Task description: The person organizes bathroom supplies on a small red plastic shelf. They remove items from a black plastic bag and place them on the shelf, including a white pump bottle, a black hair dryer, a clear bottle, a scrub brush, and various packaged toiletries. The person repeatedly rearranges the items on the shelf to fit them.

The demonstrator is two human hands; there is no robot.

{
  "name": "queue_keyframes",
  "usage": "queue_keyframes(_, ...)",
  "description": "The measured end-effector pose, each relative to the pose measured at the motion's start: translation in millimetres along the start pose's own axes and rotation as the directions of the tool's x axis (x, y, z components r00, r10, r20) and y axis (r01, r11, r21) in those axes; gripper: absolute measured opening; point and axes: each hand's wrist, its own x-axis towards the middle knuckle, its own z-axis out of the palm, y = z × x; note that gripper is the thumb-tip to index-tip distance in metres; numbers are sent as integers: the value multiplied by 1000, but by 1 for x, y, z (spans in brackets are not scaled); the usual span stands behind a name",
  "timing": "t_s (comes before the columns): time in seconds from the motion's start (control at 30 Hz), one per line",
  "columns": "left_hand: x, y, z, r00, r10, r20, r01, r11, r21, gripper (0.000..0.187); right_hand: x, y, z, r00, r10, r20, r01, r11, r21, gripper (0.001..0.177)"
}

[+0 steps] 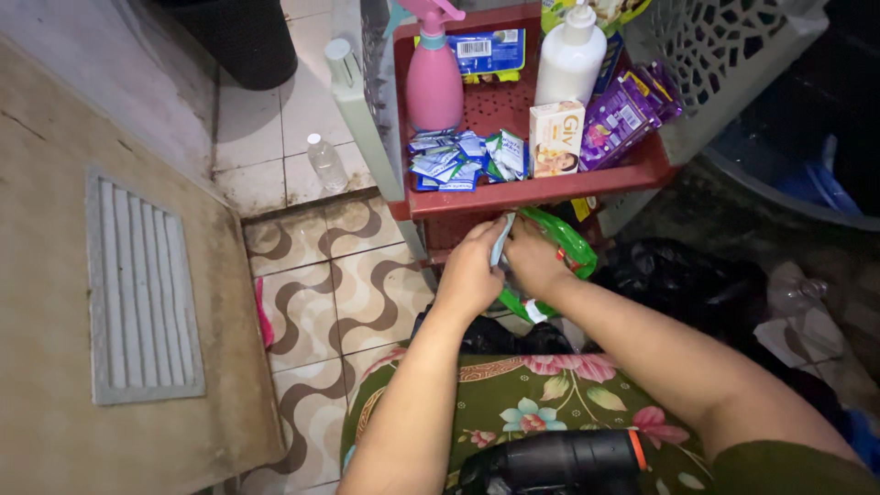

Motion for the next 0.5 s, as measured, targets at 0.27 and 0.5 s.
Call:
queue_keyframes(0.27,0,-1,3,1000,-18,-24,17,1000,-22,72,-5,5,7,995,-98,-34,97,994,-43,59)
queue_keyframes(0.5,2,1,6,999,-43,-16,42,998,-39,70,-7,11,16,993,31,115,-43,993,106,47)
